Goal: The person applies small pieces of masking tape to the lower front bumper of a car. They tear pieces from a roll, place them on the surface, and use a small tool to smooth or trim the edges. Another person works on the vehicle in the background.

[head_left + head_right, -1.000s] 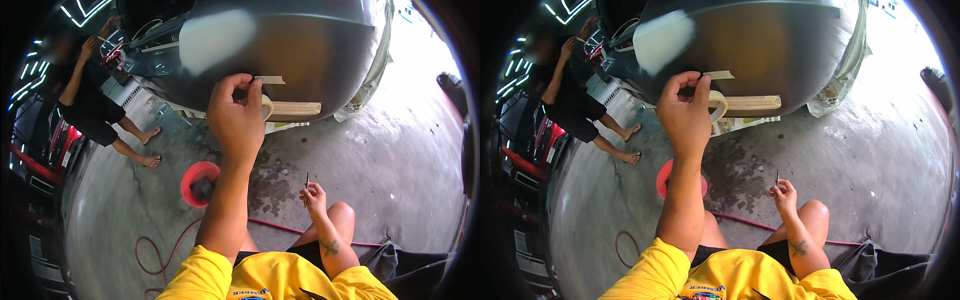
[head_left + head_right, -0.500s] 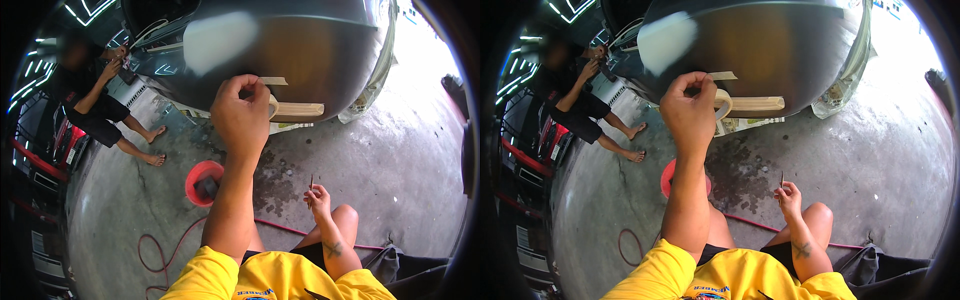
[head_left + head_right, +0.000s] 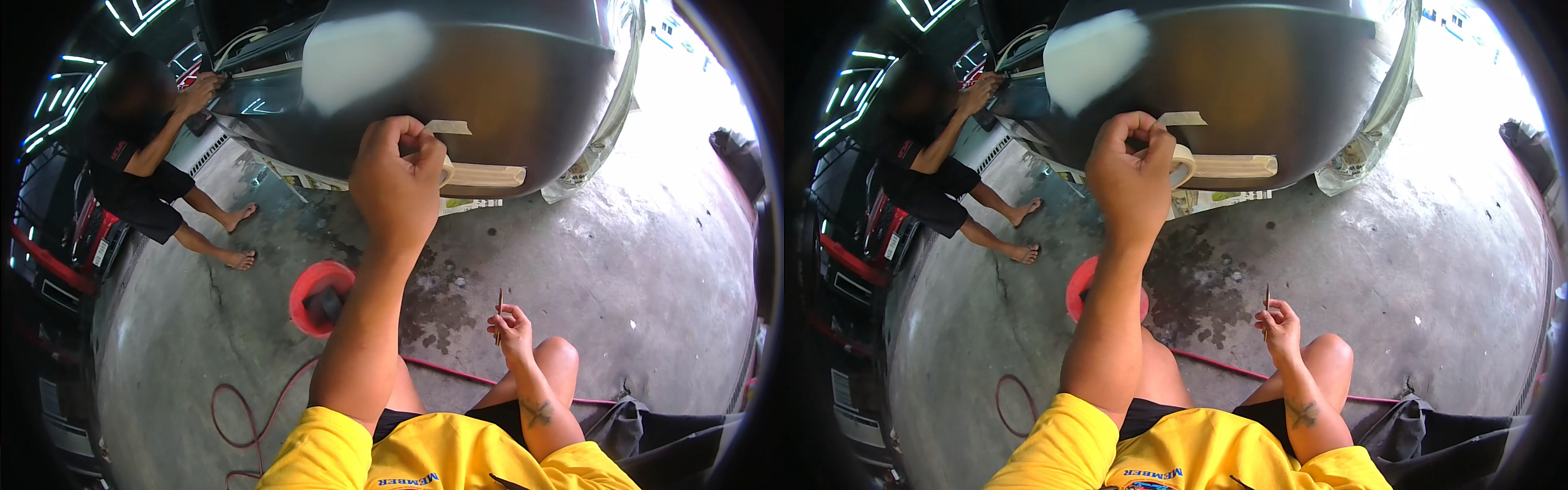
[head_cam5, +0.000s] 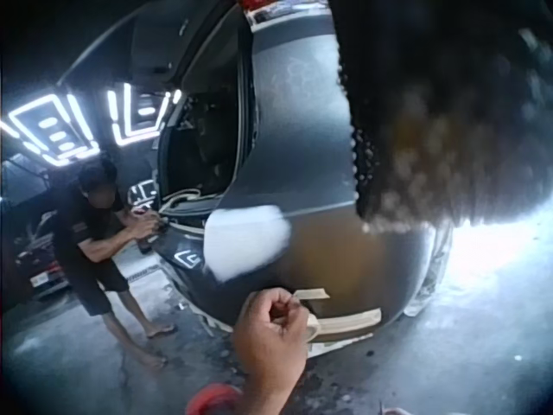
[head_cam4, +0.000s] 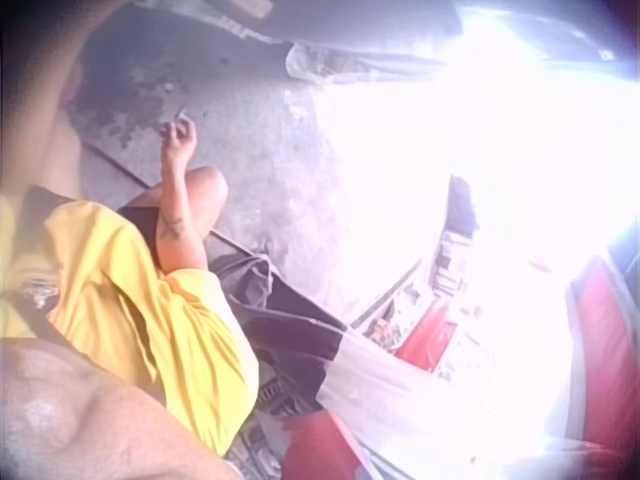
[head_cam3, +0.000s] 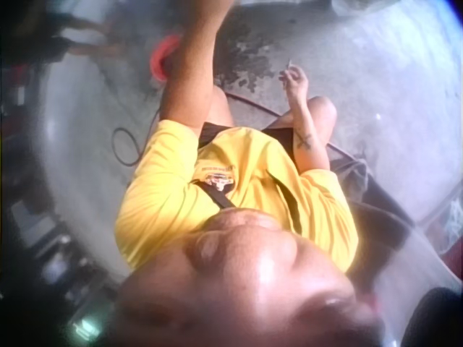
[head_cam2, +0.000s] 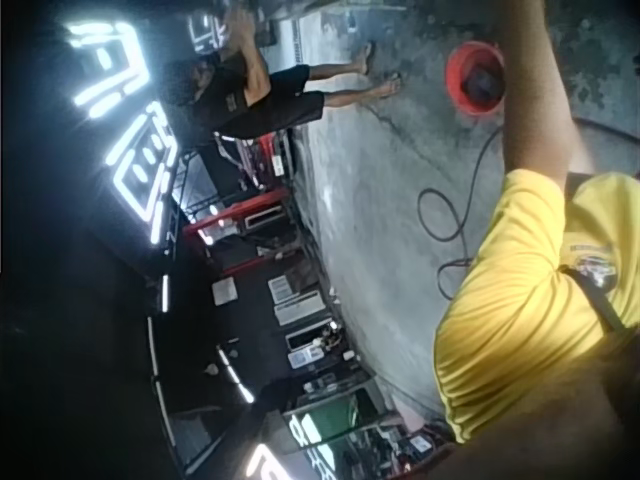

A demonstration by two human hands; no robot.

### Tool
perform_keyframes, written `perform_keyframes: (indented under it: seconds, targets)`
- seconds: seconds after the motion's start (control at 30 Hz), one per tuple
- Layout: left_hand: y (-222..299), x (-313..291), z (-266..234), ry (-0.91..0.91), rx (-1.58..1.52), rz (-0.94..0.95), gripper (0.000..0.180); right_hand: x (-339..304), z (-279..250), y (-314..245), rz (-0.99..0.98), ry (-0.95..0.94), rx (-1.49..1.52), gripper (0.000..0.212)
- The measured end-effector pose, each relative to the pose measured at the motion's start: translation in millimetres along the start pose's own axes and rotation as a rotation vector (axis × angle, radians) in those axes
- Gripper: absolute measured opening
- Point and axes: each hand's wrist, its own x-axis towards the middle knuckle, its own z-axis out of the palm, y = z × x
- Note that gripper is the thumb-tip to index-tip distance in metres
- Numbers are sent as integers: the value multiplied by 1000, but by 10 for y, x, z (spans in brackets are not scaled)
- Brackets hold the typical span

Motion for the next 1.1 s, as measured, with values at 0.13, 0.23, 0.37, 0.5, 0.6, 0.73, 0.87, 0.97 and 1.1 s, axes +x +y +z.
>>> perform_keyframes:
  seconds: [0.13, 0.23, 0.37, 0.5, 0.6, 0.73, 0.87, 0.97, 1.1]
  targets:
    - [18, -35, -89, -14, -2, -23, 12, -25, -36, 16, -4, -4, 4, 19]
    - [121, -18, -145, 4, 59, -62, 15, -38, -25, -8, -3, 1, -8, 19]
    - [93, 93, -169, -72, 153, 64, 16, -47, 20, -44, -2, -4, 10, 22]
    - [162, 116, -158, -120, 185, 34, 12, -36, 22, -78, 25, 15, -31, 22]
    - [160, 92, -147, -123, 202, 75, 12, -24, 20, -61, 21, 18, -27, 22]
    - [47, -44, -55, -73, 82, 26, 13, -56, 54, -62, 7, -3, -1, 21]
    - [36, -173, 8, -16, 16, 0, 10, -99, 45, -70, 7, -13, 6, 21]
    - [89, -271, 31, 15, -38, -19, 9, -149, 85, -122, 20, -26, 56, 22]
    - [134, -288, 65, 33, -126, -27, 11, -158, 82, -123, -3, -43, 75, 22]
